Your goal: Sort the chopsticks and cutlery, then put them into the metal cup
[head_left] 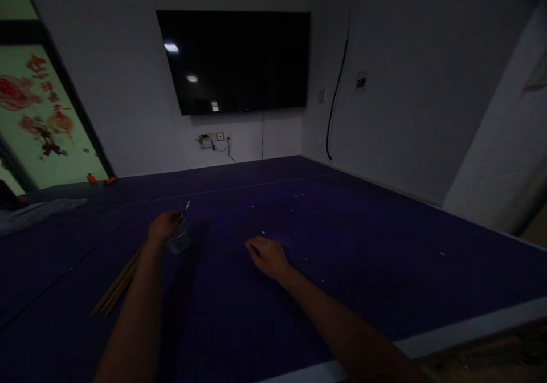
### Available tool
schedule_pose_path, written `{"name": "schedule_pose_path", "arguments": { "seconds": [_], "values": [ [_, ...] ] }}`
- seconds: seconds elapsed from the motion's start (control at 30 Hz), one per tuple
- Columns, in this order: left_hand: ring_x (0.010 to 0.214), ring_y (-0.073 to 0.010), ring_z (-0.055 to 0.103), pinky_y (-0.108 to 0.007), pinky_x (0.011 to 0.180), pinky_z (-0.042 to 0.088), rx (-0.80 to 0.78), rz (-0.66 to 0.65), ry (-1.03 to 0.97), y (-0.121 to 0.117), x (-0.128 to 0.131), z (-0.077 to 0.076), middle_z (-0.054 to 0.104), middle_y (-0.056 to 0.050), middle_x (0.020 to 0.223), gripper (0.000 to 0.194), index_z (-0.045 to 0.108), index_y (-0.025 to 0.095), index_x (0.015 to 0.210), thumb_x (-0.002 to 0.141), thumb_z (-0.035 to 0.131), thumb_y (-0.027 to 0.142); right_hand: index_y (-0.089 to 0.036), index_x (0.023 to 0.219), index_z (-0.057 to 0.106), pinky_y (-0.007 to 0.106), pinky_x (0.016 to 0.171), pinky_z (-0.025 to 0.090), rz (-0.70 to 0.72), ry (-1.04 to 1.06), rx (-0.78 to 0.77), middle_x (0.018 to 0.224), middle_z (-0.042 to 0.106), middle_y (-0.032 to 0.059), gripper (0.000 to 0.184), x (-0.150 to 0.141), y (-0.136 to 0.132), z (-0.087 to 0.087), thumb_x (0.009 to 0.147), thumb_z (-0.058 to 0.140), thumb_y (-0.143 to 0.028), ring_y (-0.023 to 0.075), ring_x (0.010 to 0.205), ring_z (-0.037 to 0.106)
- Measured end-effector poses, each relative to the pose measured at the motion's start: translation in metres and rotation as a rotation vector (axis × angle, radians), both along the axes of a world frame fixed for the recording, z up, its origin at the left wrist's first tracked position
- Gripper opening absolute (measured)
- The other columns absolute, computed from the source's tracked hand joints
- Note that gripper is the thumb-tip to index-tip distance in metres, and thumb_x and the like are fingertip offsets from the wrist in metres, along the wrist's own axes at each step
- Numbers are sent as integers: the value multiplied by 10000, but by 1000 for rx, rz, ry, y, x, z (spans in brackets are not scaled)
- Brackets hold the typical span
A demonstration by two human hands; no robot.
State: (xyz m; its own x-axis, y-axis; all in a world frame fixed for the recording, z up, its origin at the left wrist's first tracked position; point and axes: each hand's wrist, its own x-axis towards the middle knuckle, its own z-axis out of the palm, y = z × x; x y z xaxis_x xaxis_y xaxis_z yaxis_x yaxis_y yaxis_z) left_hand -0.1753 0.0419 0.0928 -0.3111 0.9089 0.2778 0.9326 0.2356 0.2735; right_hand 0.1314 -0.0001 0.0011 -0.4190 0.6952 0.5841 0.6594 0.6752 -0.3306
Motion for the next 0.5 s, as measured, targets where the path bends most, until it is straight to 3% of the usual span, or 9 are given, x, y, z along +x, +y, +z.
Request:
{"name": "schedule_pose_path", "arguments": {
  "seconds": [0.3,0.5],
  "values": [
    [907,-205,641,-225,639,418,23,-75,-125,7,-10,-5,685,-81,1042,356,627,209,1091,760,538,303,-221,954,664,270,791,457,-3,-6,-11,957,685,43,298,0,-2,2,927,370,-261,157,901,622],
    [871,-174,645,-201,615,408,38,-50,-185,10,-11,-7,698,-51,991,319,633,214,1016,716,568,298,-222,958,665,263,786,456,0,-6,-11,960,686,46,289,0,-2,2,922,380,-256,154,891,623]
  ]
}}
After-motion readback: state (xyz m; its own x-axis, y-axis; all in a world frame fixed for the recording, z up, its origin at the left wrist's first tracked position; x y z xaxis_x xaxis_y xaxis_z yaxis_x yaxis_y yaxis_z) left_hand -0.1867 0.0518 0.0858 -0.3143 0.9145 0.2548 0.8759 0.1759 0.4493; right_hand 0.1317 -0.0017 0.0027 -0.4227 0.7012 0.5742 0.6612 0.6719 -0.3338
